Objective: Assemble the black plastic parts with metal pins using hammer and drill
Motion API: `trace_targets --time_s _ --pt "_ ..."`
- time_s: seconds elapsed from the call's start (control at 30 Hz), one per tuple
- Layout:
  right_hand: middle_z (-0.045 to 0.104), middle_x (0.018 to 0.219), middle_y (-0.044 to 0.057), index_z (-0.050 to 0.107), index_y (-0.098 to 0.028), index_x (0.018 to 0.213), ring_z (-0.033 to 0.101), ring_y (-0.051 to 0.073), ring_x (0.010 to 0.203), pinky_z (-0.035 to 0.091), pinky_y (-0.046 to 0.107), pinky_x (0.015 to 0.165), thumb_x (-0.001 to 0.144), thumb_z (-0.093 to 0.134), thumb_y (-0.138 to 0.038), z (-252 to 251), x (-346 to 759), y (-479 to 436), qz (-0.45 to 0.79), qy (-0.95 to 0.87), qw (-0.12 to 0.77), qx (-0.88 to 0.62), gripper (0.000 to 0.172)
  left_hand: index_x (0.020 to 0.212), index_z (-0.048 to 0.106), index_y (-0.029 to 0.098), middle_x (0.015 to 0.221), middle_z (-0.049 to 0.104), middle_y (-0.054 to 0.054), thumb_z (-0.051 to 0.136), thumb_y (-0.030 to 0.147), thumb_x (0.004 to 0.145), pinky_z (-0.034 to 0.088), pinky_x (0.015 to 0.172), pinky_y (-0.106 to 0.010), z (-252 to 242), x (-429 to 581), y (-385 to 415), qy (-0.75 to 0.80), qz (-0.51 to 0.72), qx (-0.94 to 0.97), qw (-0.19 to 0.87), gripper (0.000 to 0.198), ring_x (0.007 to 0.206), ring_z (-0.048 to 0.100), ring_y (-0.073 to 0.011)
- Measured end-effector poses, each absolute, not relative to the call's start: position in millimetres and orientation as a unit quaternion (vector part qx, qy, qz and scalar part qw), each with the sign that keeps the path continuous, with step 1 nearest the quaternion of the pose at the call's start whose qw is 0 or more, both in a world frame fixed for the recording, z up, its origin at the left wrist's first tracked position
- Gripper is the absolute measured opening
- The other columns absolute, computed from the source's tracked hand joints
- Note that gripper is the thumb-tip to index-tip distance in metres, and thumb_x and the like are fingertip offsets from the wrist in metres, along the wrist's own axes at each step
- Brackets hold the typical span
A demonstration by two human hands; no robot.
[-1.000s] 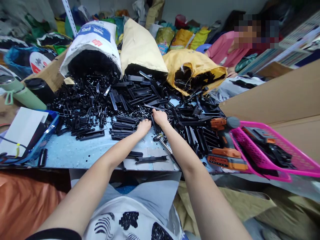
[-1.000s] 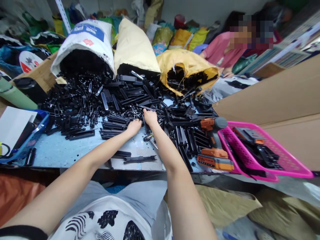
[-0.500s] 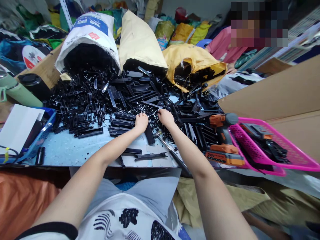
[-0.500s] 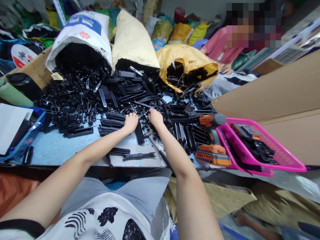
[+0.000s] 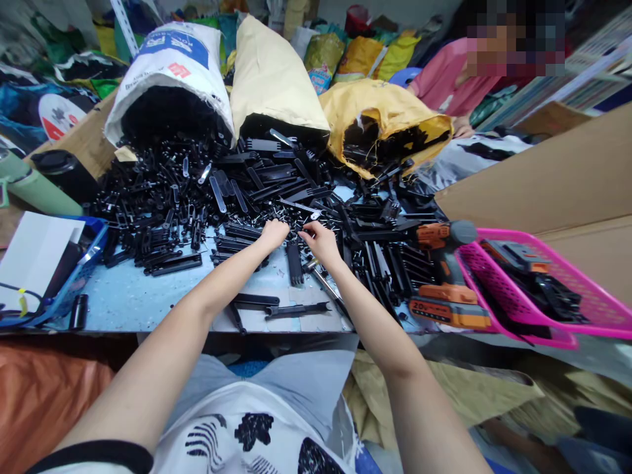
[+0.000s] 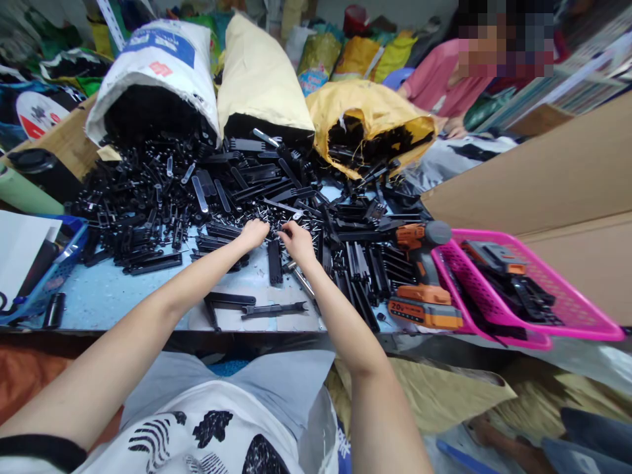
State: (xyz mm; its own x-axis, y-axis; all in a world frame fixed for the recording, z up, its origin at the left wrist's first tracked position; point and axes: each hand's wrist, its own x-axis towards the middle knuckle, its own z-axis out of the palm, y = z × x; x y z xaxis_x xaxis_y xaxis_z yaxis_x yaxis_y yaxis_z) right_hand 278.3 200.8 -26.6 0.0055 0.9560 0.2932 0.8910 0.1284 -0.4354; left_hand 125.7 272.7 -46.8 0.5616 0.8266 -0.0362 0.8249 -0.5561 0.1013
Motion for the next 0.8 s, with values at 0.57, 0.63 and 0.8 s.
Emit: trace_targets --time_s 0.57,0.63,0.8 --pt "0.07 0.083 0.007 0.068 -0.019 0.085 0.066 0.019 0.076 0.054 0.032 0.072 0.081 0.059 -0.041 -54.1 210.7 57.2 0.29 -0.643 0.41 -0.578 0.025 0.108 0.057 0.009 0.112 0.055 -0.016 0.04 0.009 0.089 0.035 0.094 -0.04 -44.5 109.2 259.7 0.495 0.068 0.864 0.07 0.026 0.106 0.049 -0.0241" --pt "0.07 0.086 0.007 0.068 -0.02 0.088 0.066 0.019 0.081 0.054 0.033 0.076 0.085 0.055 -0.038 -53.3 208.7 51.6 0.219 -0.692 0.389 -0.568 0.022 0.111 0.055 0.011 0.115 0.053 -0.015 0.04 0.015 0.091 0.037 0.091 -0.035 -35.7 103.6 255.7 0.483 0.11 0.866 0.075 0.026 0.102 0.052 -0.0213" --pt "0.07 0.092 0.008 0.068 -0.021 0.097 0.065 0.018 0.09 0.053 0.033 0.084 0.091 0.048 -0.029 -52.9 204.3 44.4 0.116 -0.768 0.33 -0.537 0.022 0.092 0.061 0.013 0.099 0.058 -0.009 0.047 0.03 0.091 0.044 0.08 -0.028 -14.0 64.9 230.6 0.463 0.254 0.841 0.116 0.022 0.089 0.057 -0.0177"
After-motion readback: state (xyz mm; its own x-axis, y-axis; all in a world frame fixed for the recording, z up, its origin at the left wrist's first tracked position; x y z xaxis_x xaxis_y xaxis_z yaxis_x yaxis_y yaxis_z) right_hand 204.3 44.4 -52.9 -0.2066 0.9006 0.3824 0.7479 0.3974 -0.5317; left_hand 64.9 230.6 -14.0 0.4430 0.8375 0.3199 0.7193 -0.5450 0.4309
